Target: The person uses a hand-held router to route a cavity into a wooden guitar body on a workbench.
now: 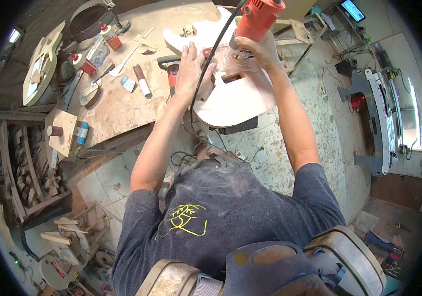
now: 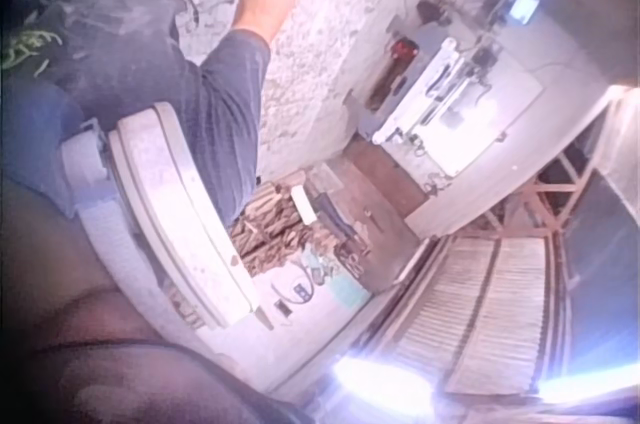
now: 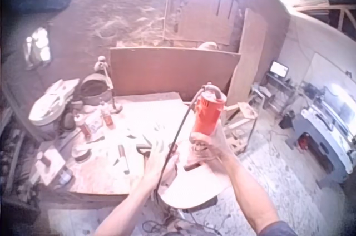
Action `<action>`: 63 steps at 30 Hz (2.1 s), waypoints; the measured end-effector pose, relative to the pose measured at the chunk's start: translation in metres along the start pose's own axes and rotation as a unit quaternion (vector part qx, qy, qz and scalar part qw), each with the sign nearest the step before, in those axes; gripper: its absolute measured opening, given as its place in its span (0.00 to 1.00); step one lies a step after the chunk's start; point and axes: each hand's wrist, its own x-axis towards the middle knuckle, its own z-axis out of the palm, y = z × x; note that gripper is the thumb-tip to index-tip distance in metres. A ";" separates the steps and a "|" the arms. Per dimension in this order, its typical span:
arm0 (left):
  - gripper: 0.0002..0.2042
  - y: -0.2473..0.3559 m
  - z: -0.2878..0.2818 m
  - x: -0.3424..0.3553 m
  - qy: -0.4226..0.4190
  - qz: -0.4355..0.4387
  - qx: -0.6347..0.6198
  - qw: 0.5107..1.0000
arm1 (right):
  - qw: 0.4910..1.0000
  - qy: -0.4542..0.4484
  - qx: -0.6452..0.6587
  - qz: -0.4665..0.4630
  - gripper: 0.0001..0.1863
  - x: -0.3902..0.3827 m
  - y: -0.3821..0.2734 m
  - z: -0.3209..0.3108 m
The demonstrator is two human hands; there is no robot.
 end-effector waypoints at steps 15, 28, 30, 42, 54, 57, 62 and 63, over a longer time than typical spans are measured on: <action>0.29 -0.002 -0.010 0.000 -0.013 0.005 -0.032 0.999 | 1.000 0.008 0.015 -0.008 0.20 0.006 -0.004 0.005; 0.36 -0.001 -0.009 0.011 -0.010 -0.033 -0.015 0.999 | 1.000 0.001 0.006 -0.013 0.20 0.022 0.012 0.003; 0.35 -0.006 -0.007 0.012 -0.010 -0.033 -0.012 0.999 | 1.000 -0.002 0.013 0.014 0.20 0.024 0.008 0.006; 0.31 -0.005 -0.009 0.020 -0.010 -0.048 -0.021 0.999 | 1.000 -0.004 0.018 -0.022 0.21 0.036 0.010 0.008; 0.31 -0.011 -0.004 0.024 0.020 -0.040 -0.033 0.998 | 0.999 -0.001 -0.028 -0.027 0.20 0.046 0.018 0.009; 0.33 -0.009 -0.005 0.024 0.021 -0.043 -0.038 0.998 | 0.999 -0.008 -0.014 -0.038 0.20 0.051 0.026 0.008; 0.30 -0.013 -0.001 0.022 0.058 -0.052 -0.065 0.995 | 0.999 -0.012 -0.022 -0.023 0.19 0.051 0.023 0.013; 0.24 -0.017 0.003 0.021 0.097 -0.030 -0.066 0.993 | 0.999 -0.016 -0.029 -0.025 0.19 0.052 0.024 0.015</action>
